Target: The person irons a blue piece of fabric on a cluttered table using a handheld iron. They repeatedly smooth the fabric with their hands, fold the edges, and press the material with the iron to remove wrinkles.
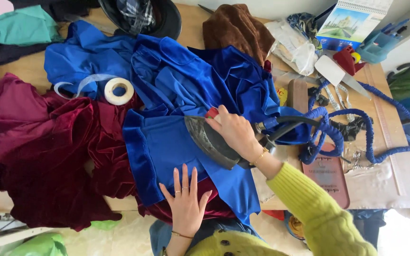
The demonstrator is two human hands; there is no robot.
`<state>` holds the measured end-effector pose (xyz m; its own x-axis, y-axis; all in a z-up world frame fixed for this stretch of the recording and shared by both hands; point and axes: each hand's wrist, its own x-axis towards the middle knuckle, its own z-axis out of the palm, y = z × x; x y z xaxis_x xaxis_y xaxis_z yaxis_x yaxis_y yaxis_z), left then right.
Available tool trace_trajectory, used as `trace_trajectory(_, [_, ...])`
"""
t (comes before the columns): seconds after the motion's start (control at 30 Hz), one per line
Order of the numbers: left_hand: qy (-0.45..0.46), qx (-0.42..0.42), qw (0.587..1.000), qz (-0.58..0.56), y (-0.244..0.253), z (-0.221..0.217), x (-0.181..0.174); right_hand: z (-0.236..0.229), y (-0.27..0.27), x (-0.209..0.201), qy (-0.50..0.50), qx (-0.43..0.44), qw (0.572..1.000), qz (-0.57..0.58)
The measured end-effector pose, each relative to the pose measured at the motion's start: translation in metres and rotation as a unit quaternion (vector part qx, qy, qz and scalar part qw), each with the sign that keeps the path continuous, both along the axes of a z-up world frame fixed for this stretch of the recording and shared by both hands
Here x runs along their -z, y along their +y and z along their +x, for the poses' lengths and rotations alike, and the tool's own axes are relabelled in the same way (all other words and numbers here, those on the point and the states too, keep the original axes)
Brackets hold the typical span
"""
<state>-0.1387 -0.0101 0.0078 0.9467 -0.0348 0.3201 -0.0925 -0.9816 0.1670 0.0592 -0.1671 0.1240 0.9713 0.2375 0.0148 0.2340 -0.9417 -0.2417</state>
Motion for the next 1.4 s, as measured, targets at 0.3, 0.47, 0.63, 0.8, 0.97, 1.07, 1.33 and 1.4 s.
trace_trajectory(0.3, [0.009,-0.047,0.997,0.055,0.017,0.005,-0.002,-0.067,-0.048,0.007,0.043,0.045,0.997,-0.050])
trace_trajectory(0.47, [-0.008,-0.047,0.998,0.047,0.018,0.008,-0.006,-0.059,-0.041,0.006,-0.006,-0.012,0.999,-0.030])
trace_trajectory(0.63, [-0.007,-0.059,0.998,0.028,0.010,0.014,-0.011,-0.019,-0.018,0.012,-0.017,-0.011,0.999,-0.045])
trace_trajectory(0.8, [-0.007,-0.061,0.998,0.016,-0.002,0.012,-0.012,-0.029,-0.017,-0.002,0.013,-0.001,0.999,-0.039])
trace_trajectory(0.97, [0.007,-0.070,0.997,0.042,-0.001,0.006,-0.008,-0.048,-0.039,0.013,-0.020,-0.039,0.998,-0.036])
trace_trajectory(1.07, [-0.011,-0.061,0.997,0.036,-0.007,0.007,-0.008,-0.032,-0.034,0.016,-0.044,-0.057,0.996,-0.046])
trace_trajectory(1.33, [0.007,-0.082,0.996,0.034,0.000,-0.007,0.002,-0.046,-0.056,-0.002,0.010,-0.115,0.991,-0.068])
trace_trajectory(1.4, [0.019,-0.091,0.995,0.035,0.007,-0.017,0.005,-0.051,-0.076,0.004,0.065,-0.122,0.988,-0.070])
